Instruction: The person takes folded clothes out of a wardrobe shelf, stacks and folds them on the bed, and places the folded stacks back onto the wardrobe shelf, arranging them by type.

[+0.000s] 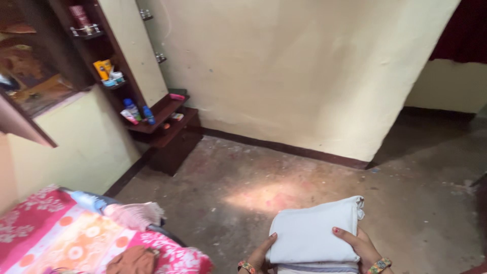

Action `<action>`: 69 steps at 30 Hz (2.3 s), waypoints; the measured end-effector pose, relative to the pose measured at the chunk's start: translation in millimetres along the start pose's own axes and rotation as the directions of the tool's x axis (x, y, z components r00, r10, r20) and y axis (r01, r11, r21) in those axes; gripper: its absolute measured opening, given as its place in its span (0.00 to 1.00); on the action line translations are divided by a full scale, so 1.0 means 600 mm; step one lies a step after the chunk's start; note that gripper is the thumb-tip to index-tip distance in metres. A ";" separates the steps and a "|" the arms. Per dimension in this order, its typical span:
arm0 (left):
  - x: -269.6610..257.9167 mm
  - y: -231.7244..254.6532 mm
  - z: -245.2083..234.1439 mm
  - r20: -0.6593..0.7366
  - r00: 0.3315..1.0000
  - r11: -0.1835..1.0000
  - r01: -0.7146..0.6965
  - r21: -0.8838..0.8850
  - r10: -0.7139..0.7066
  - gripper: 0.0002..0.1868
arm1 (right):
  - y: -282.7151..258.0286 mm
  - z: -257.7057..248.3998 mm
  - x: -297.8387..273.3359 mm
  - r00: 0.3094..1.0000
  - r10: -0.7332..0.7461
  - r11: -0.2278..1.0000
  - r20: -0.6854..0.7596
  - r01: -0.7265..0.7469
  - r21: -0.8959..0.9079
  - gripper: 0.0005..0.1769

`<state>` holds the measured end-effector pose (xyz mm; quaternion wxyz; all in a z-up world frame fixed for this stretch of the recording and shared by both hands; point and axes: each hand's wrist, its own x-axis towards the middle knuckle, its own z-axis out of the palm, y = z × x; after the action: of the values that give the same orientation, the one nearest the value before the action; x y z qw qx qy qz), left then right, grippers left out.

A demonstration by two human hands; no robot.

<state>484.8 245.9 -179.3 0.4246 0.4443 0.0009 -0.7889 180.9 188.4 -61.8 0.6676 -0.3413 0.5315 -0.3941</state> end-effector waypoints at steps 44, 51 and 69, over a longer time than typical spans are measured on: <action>-0.558 -0.163 -0.310 -0.811 0.230 0.496 -0.864 0.083 0.537 0.31 | 0.317 0.470 -0.063 0.162 0.051 0.717 0.985 -0.693 0.077 0.56; -0.683 -0.205 -0.396 -0.909 0.018 0.303 -0.945 0.120 0.416 0.35 | 0.447 0.553 -0.204 -0.115 0.091 0.638 0.989 -0.756 -0.146 0.63; -1.066 -0.466 -0.685 -0.900 -0.023 -0.038 -0.999 0.008 0.436 0.32 | 0.589 0.874 -0.854 0.193 0.482 0.726 0.854 -0.635 -0.266 0.42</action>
<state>741.6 1008.1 -84.0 0.9002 0.3920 0.1857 -0.0379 688.4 824.4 -39.2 0.9583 -0.2261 0.1559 0.0785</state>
